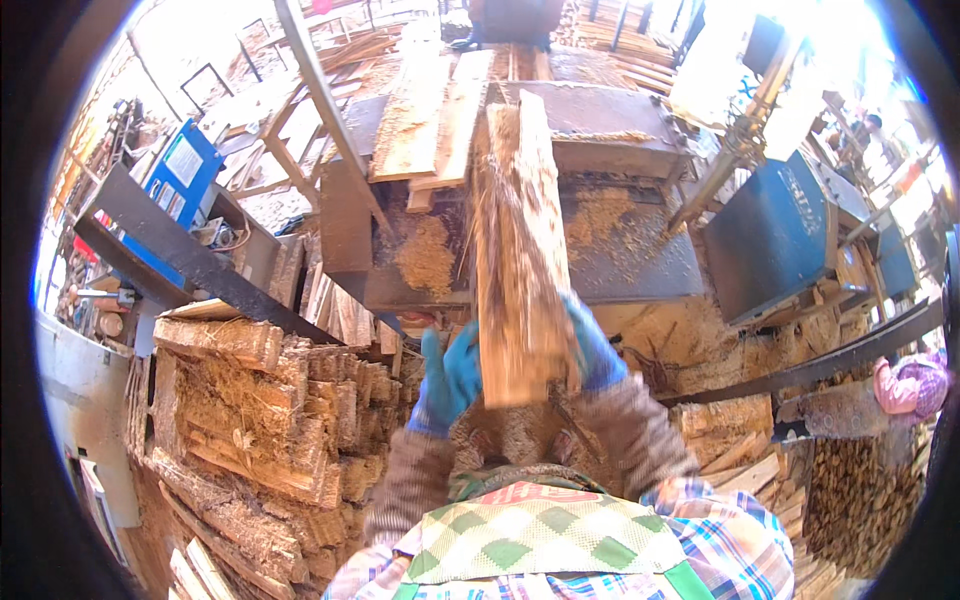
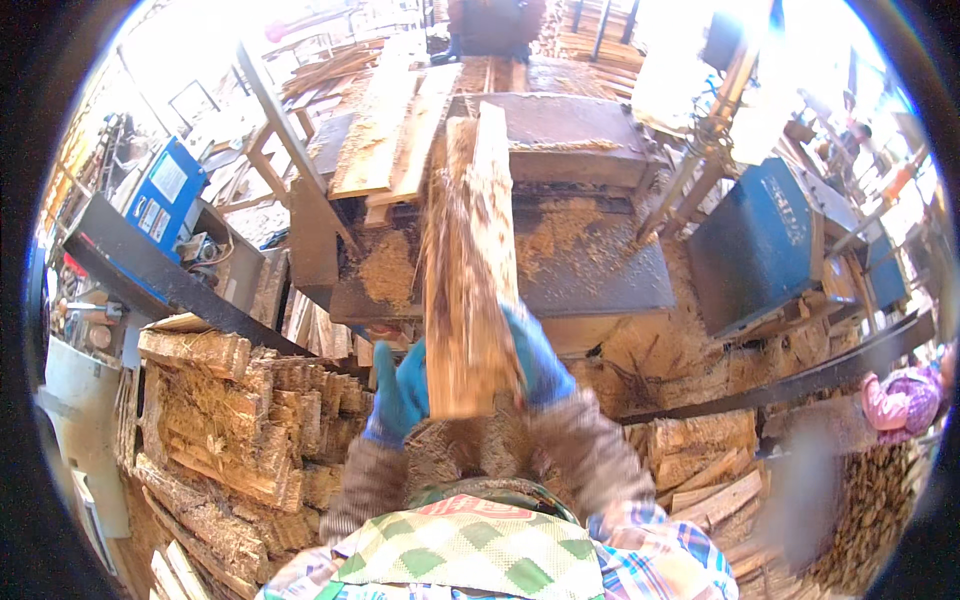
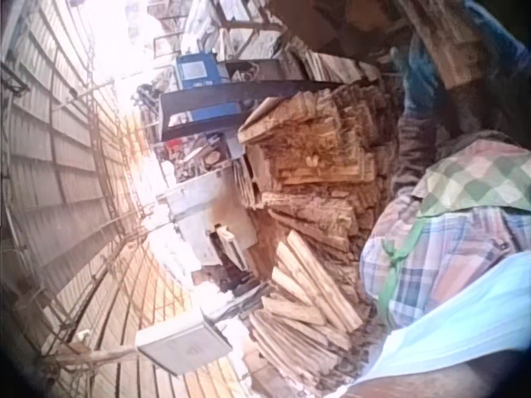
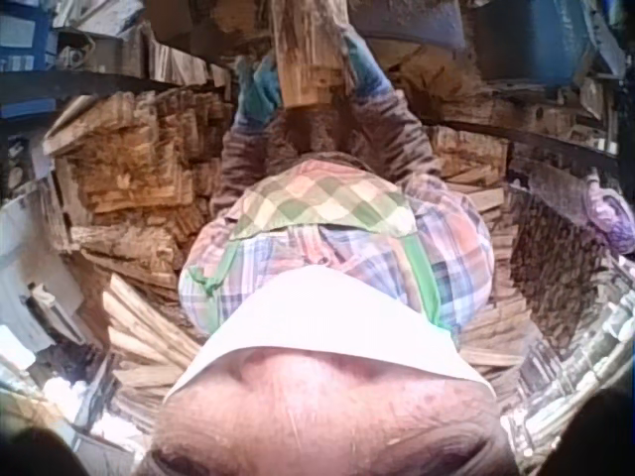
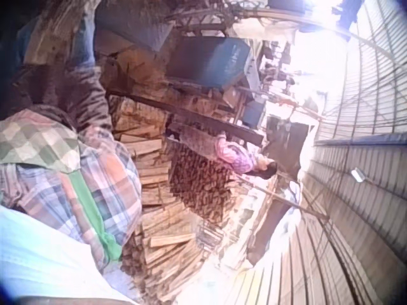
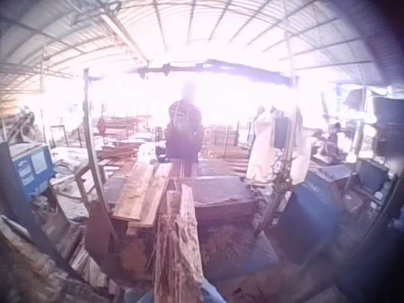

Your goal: The person repeatedly picks up wooden planks from a stack, places them on a machine table, and moves them through the machine. The person handles the planks one at a time, turning them over and repositioning them as needed.

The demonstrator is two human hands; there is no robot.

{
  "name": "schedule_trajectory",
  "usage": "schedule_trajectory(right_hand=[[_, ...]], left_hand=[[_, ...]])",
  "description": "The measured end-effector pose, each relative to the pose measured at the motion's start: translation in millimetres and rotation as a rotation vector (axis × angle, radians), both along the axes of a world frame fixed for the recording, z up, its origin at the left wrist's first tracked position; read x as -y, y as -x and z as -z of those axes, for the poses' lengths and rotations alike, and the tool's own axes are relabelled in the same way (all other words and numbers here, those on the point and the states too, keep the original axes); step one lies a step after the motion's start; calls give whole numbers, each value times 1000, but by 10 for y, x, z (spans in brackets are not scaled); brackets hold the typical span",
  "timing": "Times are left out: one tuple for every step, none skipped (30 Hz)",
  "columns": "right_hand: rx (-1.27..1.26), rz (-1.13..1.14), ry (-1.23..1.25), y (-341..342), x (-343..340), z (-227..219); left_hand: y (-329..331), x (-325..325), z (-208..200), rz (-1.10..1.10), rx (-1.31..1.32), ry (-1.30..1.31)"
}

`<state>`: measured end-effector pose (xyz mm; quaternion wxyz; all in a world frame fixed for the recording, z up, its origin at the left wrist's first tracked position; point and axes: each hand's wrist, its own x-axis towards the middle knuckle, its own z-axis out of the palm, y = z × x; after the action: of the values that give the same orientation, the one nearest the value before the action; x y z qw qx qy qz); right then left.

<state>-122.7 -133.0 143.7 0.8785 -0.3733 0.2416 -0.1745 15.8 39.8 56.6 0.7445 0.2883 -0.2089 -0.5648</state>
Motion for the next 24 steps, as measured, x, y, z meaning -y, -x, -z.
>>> schedule_trajectory(right_hand=[[27,-13,104,291,-156,214],[54,-35,192,520,-303,534],[20,33,105,638,-495,862],[-20,123,20,774,-668,1268],[-2,188,121,1027,-772,1653],[19,249,220,1269,-880,2017],[-75,252,242,1363,-890,2040],[-177,270,259,1453,-904,2054],[-290,301,276,1568,-875,2074],[-393,317,300,1614,-808,2066],[-498,304,324,1603,-755,1894],[-327,343,267,1625,-779,1694],[-157,382,209,1558,-817,1148],[-231,278,286,1546,-800,875],[-295,165,367,1516,-785,624],[-363,103,463,1517,-738,564],[-360,139,385,1558,-727,622],[-357,174,307,1614,-708,711],[-429,157,346,1680,-672,777],[-497,136,388,1732,-611,841],[-530,155,388,1748,-558,894],[-530,218,409,1753,-561,967],[-530,285,434,1753,-535,1040],[-532,352,457,1762,-541,1114]], left_hand=[[-3,336,18,142,-210,114],[38,575,27,272,-423,208],[129,777,39,358,-452,167],[237,994,53,465,-489,125],[306,1038,43,387,-194,90],[458,958,208,370,-481,189],[405,923,698,369,-518,133],[355,896,1116,384,-561,68],[426,921,1176,427,-564,73],[438,965,1171,457,-558,91],[458,947,1171,462,-555,112],[469,929,1173,462,-552,133],[478,899,1182,462,-549,157],[523,892,1169,474,-549,177],[540,876,1158,477,-549,177],[575,874,1142,470,-551,173],[606,849,1123,466,-558,167],[627,802,1100,453,-553,159],[671,743,1065,435,-557,149],[698,695,1030,421,-562,133],[718,653,997,405,-563,116],[757,612,974,393,-571,104],[798,570,933,382,-572,89],[836,538,897,376,-575,77]])
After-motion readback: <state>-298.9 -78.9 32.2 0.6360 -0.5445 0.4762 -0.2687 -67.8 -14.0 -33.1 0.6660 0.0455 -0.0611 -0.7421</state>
